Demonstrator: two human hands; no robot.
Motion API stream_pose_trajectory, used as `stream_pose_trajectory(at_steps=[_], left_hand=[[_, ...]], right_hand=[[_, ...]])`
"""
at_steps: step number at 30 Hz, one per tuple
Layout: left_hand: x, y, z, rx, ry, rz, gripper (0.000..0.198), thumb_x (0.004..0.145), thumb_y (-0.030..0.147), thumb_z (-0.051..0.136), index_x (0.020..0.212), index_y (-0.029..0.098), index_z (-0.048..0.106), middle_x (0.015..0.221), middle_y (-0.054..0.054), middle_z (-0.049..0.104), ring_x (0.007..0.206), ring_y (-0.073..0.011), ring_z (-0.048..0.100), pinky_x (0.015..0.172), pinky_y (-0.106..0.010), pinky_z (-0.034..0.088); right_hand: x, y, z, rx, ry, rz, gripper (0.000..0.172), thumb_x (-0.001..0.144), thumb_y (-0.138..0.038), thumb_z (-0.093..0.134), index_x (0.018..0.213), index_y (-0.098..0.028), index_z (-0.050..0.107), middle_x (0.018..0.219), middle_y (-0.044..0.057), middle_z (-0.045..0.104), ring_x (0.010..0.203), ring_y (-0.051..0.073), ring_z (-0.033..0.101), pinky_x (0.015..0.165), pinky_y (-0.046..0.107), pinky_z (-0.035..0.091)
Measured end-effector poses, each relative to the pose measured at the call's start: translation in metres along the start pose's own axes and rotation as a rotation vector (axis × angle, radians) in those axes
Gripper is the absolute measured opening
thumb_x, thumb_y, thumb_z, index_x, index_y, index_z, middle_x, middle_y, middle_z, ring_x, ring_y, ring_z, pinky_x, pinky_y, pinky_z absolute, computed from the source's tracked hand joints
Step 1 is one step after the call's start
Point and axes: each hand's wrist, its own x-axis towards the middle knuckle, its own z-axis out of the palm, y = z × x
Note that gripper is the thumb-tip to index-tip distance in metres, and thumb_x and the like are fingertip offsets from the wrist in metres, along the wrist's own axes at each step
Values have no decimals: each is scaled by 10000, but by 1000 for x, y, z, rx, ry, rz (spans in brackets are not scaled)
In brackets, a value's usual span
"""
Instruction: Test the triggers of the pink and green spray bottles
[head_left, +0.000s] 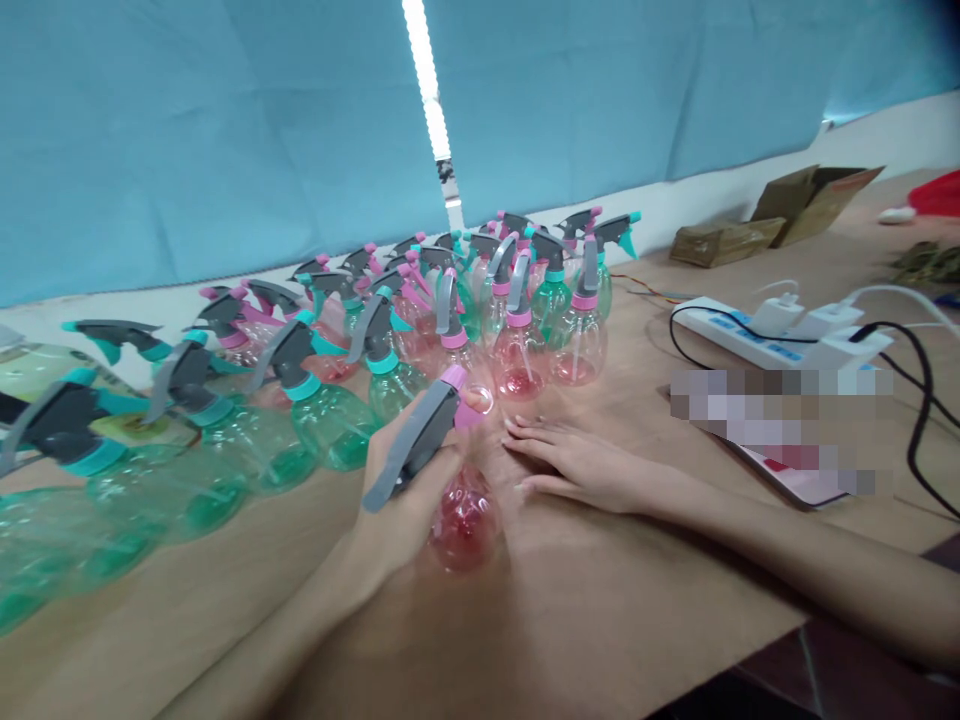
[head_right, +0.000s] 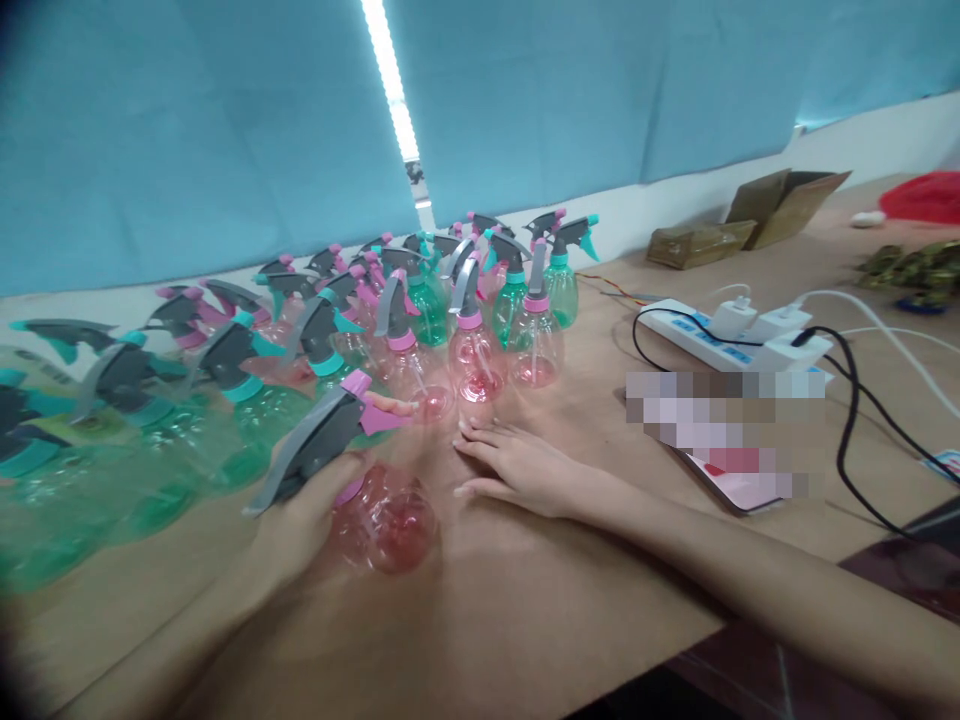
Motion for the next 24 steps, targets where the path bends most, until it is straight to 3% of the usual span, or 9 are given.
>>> stream_pose_trajectory(at_steps=[5, 9, 12, 16, 20, 24], left_hand=[[1, -2, 4, 24, 10, 24, 78, 726, 268, 560, 669, 236, 518, 567, 45, 455, 490, -128, 407, 435, -247, 341], [0, -6, 5, 51, 27, 53, 60, 761, 298, 574, 757, 240, 589, 633, 36, 490, 540, -140, 422, 510, -268, 377], [0, -7, 7, 74, 31, 42, 188, 790, 335, 595, 959, 256, 619, 776, 15, 589, 659, -177, 520, 646, -313, 450], [-1, -4, 12, 33, 20, 20, 381, 799, 342, 615, 1165, 261, 543, 976, -11, 627, 793, -203, 578, 774, -343, 462], [-2, 2, 29, 21, -6, 49, 275, 828, 263, 593, 1101, 255, 559, 843, 31, 607, 709, -168, 559, 731, -302, 452], [-5, 12, 61, -25, -26, 121, 220, 863, 272, 600, 1080, 252, 569, 894, 32, 619, 821, -164, 584, 779, -285, 466]], right_hand=[[1, -2, -8, 46, -25, -14, 790, 872, -675, 480, 1443, -130, 428, 1491, 172, 432, 1372, 321, 403, 1114, 476, 343], [-4, -14, -14, 167, 4, 4, 919, 774, -690, 611, 1481, -164, 350, 1486, 164, 442, 1338, 325, 446, 1078, 468, 388], [-14, -29, -19, 232, 23, 1, 953, 747, -644, 676, 1483, -150, 325, 1481, 170, 445, 1328, 318, 455, 1072, 458, 395], [-29, -47, -25, 263, 38, 29, 958, 743, -619, 695, 1477, -134, 317, 1459, 181, 466, 1318, 317, 467, 1054, 446, 414], [-39, -55, -31, 306, 94, 29, 1004, 703, -632, 723, 1491, -193, 283, 1447, 164, 482, 1324, 336, 459, 1029, 453, 433], [-49, -60, -35, 337, 198, 15, 871, 717, -582, 739, 1417, -211, 377, 1322, 133, 580, 1223, 321, 546, 978, 442, 473]])
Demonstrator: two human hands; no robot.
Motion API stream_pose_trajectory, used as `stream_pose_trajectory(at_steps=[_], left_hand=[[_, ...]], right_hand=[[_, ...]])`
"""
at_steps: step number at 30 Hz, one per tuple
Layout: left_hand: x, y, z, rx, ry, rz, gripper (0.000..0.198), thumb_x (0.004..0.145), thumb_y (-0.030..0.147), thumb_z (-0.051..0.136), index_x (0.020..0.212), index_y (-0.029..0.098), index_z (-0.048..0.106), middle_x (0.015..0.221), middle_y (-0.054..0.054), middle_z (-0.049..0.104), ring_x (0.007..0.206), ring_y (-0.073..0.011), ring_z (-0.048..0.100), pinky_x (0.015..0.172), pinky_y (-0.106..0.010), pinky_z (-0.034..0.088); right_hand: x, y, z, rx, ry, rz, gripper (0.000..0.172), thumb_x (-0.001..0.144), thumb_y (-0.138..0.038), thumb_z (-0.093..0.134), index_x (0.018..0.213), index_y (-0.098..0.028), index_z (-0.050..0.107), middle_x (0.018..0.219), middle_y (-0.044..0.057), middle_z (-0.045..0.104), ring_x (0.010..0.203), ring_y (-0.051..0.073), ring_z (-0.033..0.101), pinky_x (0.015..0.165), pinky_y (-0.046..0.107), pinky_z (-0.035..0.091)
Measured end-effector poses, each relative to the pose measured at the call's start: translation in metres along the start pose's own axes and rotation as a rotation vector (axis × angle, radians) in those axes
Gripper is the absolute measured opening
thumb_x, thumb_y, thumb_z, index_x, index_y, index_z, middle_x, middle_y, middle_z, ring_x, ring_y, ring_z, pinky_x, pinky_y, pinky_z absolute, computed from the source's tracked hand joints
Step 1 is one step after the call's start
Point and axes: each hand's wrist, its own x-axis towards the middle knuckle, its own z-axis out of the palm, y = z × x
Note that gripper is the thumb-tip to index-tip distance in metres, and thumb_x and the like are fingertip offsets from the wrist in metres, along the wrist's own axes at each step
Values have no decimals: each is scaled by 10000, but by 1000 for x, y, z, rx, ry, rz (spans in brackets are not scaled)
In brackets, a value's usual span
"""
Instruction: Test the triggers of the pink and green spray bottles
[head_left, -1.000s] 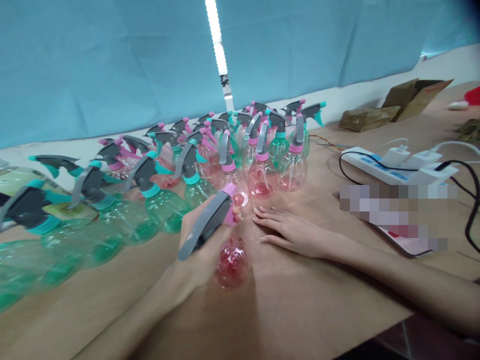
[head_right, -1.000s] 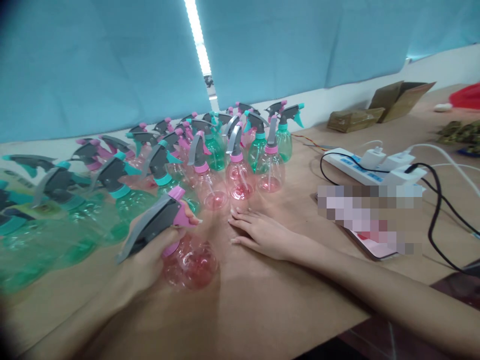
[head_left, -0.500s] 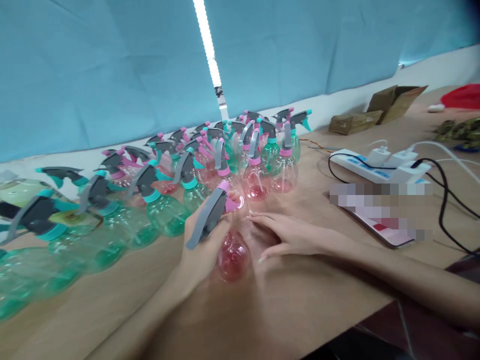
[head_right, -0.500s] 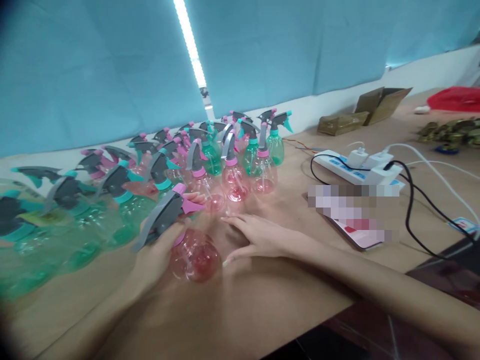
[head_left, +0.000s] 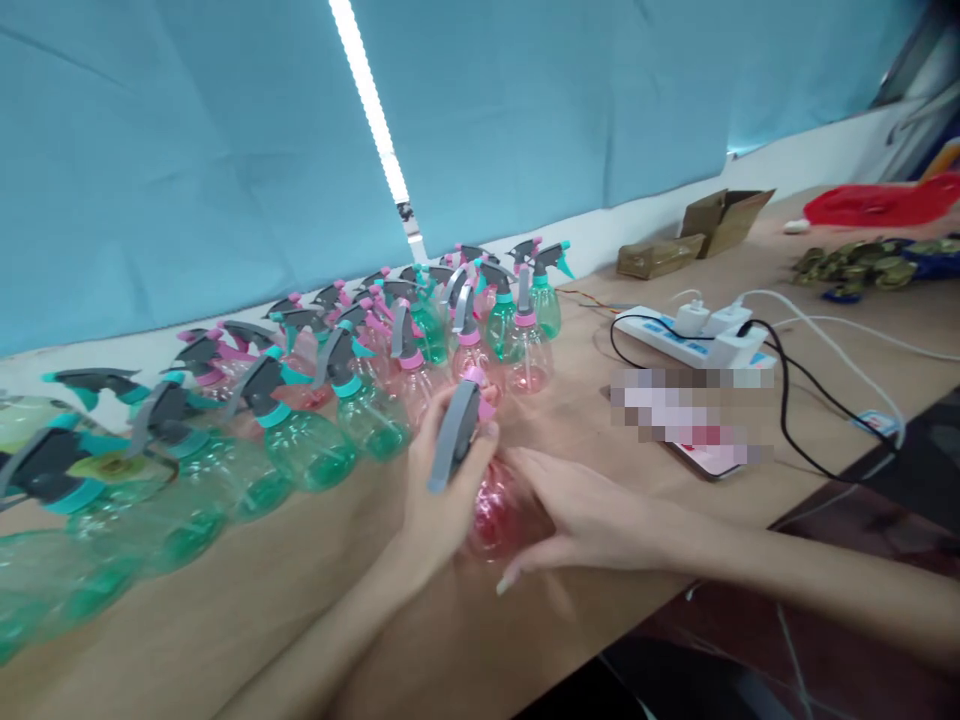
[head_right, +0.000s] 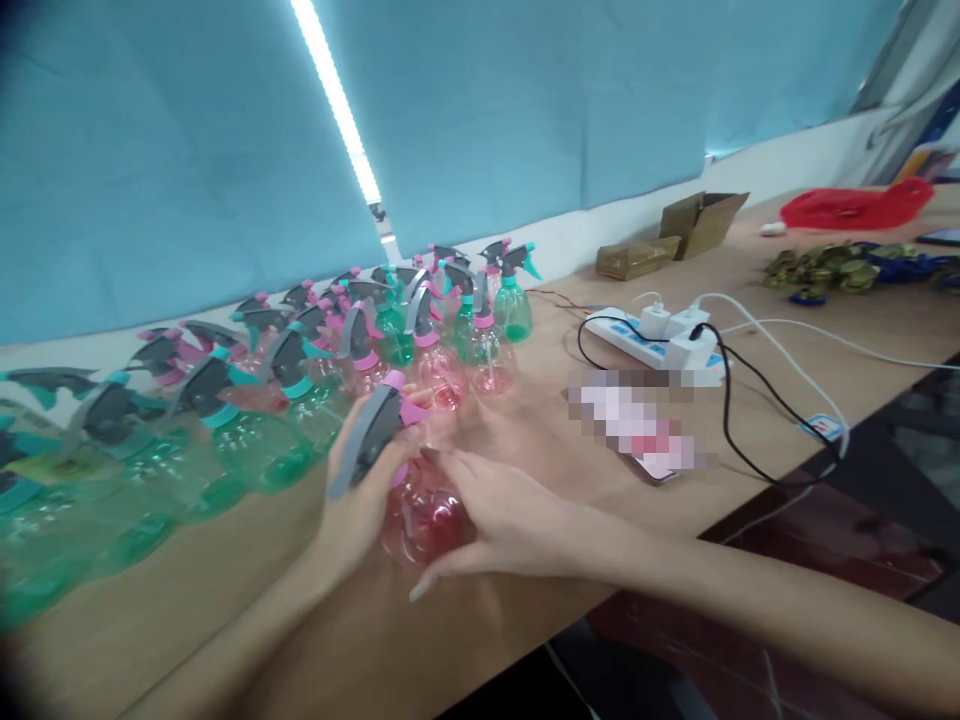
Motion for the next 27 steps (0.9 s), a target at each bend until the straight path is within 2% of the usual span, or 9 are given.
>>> stream_pose_trajectory(at_steps=[3, 7, 10, 13, 16, 18, 22, 24, 27], left_hand=[[-1, 9, 28, -31, -40, 43, 198, 881, 268, 597, 1076, 246, 571, 948, 14, 631, 883, -170, 597, 808, -299, 477], [4, 23, 58, -94, -155, 60, 205, 909, 287, 589, 1105, 242, 552, 979, -2, 642, 845, -164, 608, 798, -318, 493], [13, 32, 72, -99, -266, 109, 434, 890, 334, 621, 1289, 257, 469, 1204, -51, 615, 1047, -208, 604, 903, -366, 487], [19, 33, 75, -87, -375, 150, 656, 849, 380, 660, 1418, 277, 350, 1424, -83, 485, 1298, -282, 469, 1045, -445, 420], [17, 16, 70, -76, -418, 117, 640, 895, 425, 583, 1456, 292, 304, 1540, -94, 359, 1408, -324, 340, 1125, -528, 326], [11, -5, 66, 24, -441, 78, 612, 911, 433, 556, 1449, 277, 309, 1530, -108, 374, 1410, -326, 340, 1145, -557, 281], [-1, -44, 66, 296, -482, 3, 521, 921, 382, 534, 1394, 238, 370, 1444, -134, 464, 1335, -322, 449, 1096, -563, 357], [-4, -54, 69, 399, -495, 43, 477, 899, 330, 549, 1350, 233, 430, 1410, -125, 497, 1315, -319, 470, 1088, -548, 377], [-6, -57, 73, 467, -510, 99, 437, 881, 279, 535, 1311, 228, 475, 1371, -116, 530, 1293, -312, 493, 1072, -524, 411]], right_hand=[[-11, 1, -2, -33, 110, 23, 874, 722, -600, 722, 1409, -194, 364, 1330, 163, 553, 1208, 342, 547, 959, 474, 484], [-29, 8, -8, -72, 218, 97, 926, 731, -602, 709, 1440, -171, 298, 1329, 195, 532, 1215, 360, 536, 960, 504, 480], [-42, 15, -21, -83, 247, 108, 846, 735, -523, 739, 1412, -207, 343, 1328, 157, 539, 1193, 336, 553, 961, 484, 480], [-52, 25, -42, -82, 267, 80, 789, 712, -450, 774, 1360, -218, 387, 1295, 131, 559, 1145, 309, 581, 933, 442, 494], [-57, 42, -74, -124, 353, 166, 690, 722, -482, 755, 1273, -210, 441, 1177, 128, 615, 999, 303, 634, 822, 436, 525], [-53, 58, -99, -182, 445, 187, 647, 733, -539, 729, 1230, -220, 464, 1141, 119, 628, 976, 306, 632, 805, 444, 520], [-21, 98, -143, -313, 501, 148, 743, 715, -574, 733, 1266, -167, 444, 1186, 152, 613, 1052, 328, 607, 869, 455, 491], [1, 119, -153, -342, 484, 141, 777, 721, -531, 738, 1320, -157, 414, 1276, 173, 568, 1150, 341, 564, 944, 471, 454], [32, 143, -155, -352, 456, 128, 820, 663, -465, 791, 1326, -151, 426, 1393, 185, 480, 1302, 356, 442, 1059, 482, 358]])
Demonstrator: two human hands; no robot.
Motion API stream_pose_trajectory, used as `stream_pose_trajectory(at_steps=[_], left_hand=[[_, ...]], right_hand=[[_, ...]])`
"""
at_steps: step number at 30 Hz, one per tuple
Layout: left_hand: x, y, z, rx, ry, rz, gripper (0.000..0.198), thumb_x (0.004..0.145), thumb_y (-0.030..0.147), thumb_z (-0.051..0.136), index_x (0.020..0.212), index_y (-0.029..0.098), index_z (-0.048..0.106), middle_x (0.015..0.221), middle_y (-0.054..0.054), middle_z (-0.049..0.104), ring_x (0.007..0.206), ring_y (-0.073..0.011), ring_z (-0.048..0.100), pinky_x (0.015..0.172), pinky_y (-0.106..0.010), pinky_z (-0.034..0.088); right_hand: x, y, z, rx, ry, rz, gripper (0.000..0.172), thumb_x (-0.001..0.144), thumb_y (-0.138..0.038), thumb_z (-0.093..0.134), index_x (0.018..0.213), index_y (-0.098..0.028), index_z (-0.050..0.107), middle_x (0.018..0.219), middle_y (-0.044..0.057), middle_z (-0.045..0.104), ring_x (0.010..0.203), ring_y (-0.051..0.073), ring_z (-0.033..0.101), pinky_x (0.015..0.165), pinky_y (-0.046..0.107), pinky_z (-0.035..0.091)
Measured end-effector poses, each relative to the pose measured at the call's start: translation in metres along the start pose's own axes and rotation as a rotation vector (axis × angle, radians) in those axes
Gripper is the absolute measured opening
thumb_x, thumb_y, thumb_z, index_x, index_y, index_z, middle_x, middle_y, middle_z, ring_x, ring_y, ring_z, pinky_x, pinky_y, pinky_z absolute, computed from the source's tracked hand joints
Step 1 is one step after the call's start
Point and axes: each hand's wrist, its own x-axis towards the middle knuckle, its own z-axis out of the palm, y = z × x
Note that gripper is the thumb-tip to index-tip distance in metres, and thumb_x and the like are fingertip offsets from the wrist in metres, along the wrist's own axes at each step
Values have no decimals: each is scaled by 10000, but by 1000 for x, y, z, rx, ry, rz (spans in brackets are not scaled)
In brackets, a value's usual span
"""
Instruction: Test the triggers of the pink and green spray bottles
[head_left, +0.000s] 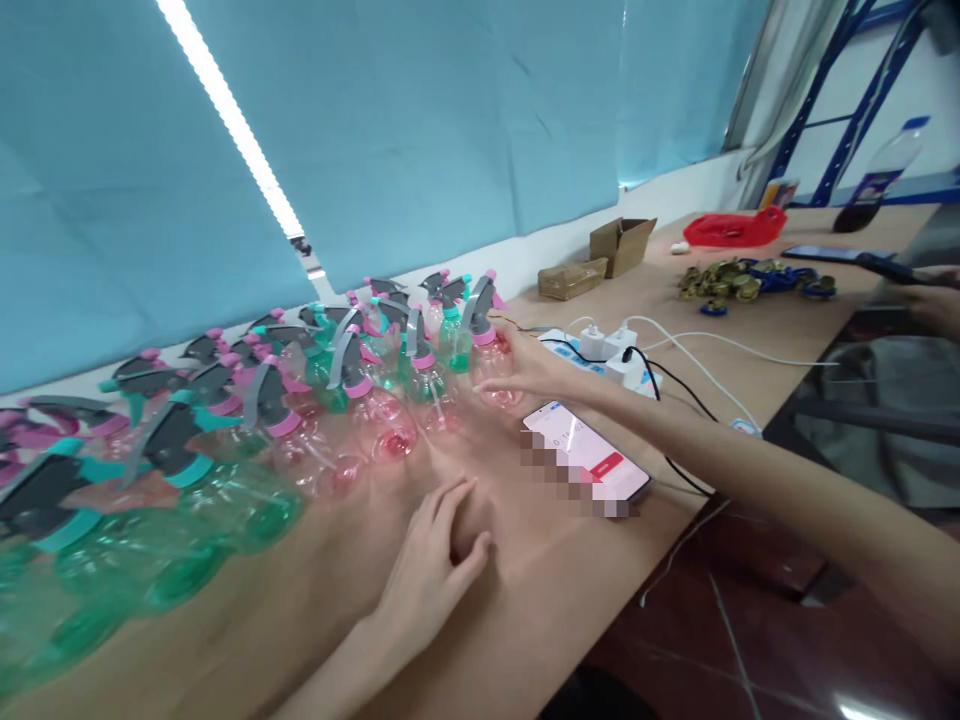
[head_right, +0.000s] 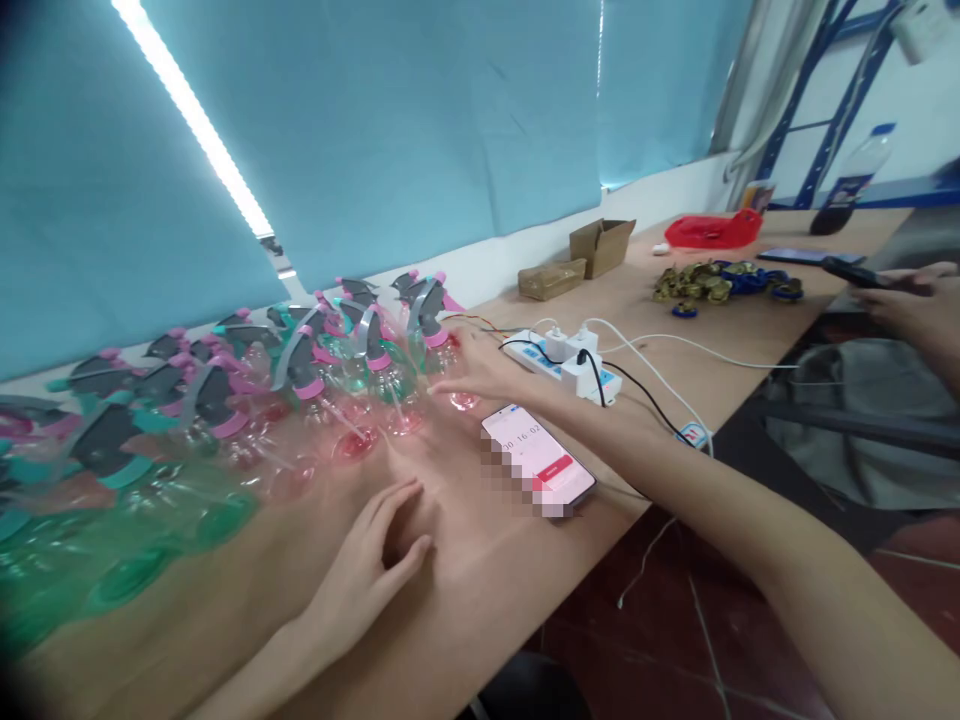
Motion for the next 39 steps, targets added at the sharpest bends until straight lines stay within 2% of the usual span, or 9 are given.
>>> stream_pose_trajectory(at_steps=[5, 11, 17, 19, 23, 26, 31, 37, 39], left_hand=[[-1, 0, 1, 30, -24, 42, 436, 880, 245, 518, 1311, 223, 452, 1385, -125, 513, 1293, -311, 487, 1063, -541, 420], [1, 1, -1, 21, -52, 48, 435, 875, 196, 505, 1304, 232, 448, 1375, -129, 515, 1288, -314, 495, 1045, -546, 443], [-9, -2, -4, -12, -62, 70, 459, 873, 199, 503, 1327, 228, 437, 1387, -128, 503, 1305, -300, 483, 1064, -530, 437], [-21, -8, -11, -24, -56, 64, 459, 876, 200, 497, 1329, 229, 435, 1397, -124, 497, 1310, -290, 481, 1076, -519, 429], [-58, -28, -40, -44, 26, 20, 455, 876, 191, 494, 1324, 259, 444, 1385, -98, 519, 1286, -280, 507, 1071, -502, 434], [-97, -45, -71, -42, 127, -102, 416, 905, 219, 490, 1314, 283, 460, 1359, -71, 548, 1271, -274, 520, 1071, -493, 427], [-178, -67, -118, -23, 301, -304, 352, 941, 271, 475, 1291, 310, 487, 1305, -39, 596, 1200, -266, 579, 1015, -449, 465], [-283, -117, -158, -23, 619, -486, 317, 930, 363, 519, 1237, 282, 524, 1258, -53, 616, 1181, -279, 581, 1017, -477, 444], [-313, -140, -177, -110, 710, -540, 321, 913, 412, 523, 1186, 243, 542, 1193, -74, 640, 1096, -280, 629, 941, -479, 502]], right_hand=[[16, 11, 23, 21, -16, 12, 761, 691, -511, 764, 1290, -141, 474, 1299, 176, 560, 1226, 344, 511, 1048, 490, 367], [18, 16, 25, 27, -71, -9, 656, 734, -541, 726, 1240, -176, 524, 1298, 142, 579, 1179, 311, 547, 1025, 463, 403], [7, 1, 19, -28, -107, 27, 861, 736, -590, 704, 1409, -166, 375, 1410, 173, 476, 1316, 371, 430, 1076, 555, 340], [-14, -15, 18, -145, -14, 131, 863, 751, -618, 672, 1412, -150, 376, 1422, 208, 450, 1338, 425, 394, 1079, 596, 327], [-70, -61, 27, -214, 169, 115, 799, 816, -590, 614, 1407, -122, 352, 1380, 240, 477, 1293, 422, 459, 1052, 601, 387], [-92, -104, 44, -88, 76, 35, 646, 846, -540, 602, 1352, -194, 398, 1294, 181, 568, 1158, 371, 591, 911, 566, 530], [-65, -192, 95, 39, -159, -186, 453, 886, -448, 583, 1280, -262, 461, 1250, 110, 620, 1083, 309, 645, 863, 504, 570], [-29, -309, 191, 263, -377, -400, 397, 900, -381, 586, 1269, -282, 476, 1262, 88, 626, 1117, 286, 632, 927, 501, 533], [-26, -345, 224, 358, -432, -440, 364, 891, -356, 599, 1227, -260, 498, 1252, 90, 634, 1100, 274, 641, 931, 491, 533]])
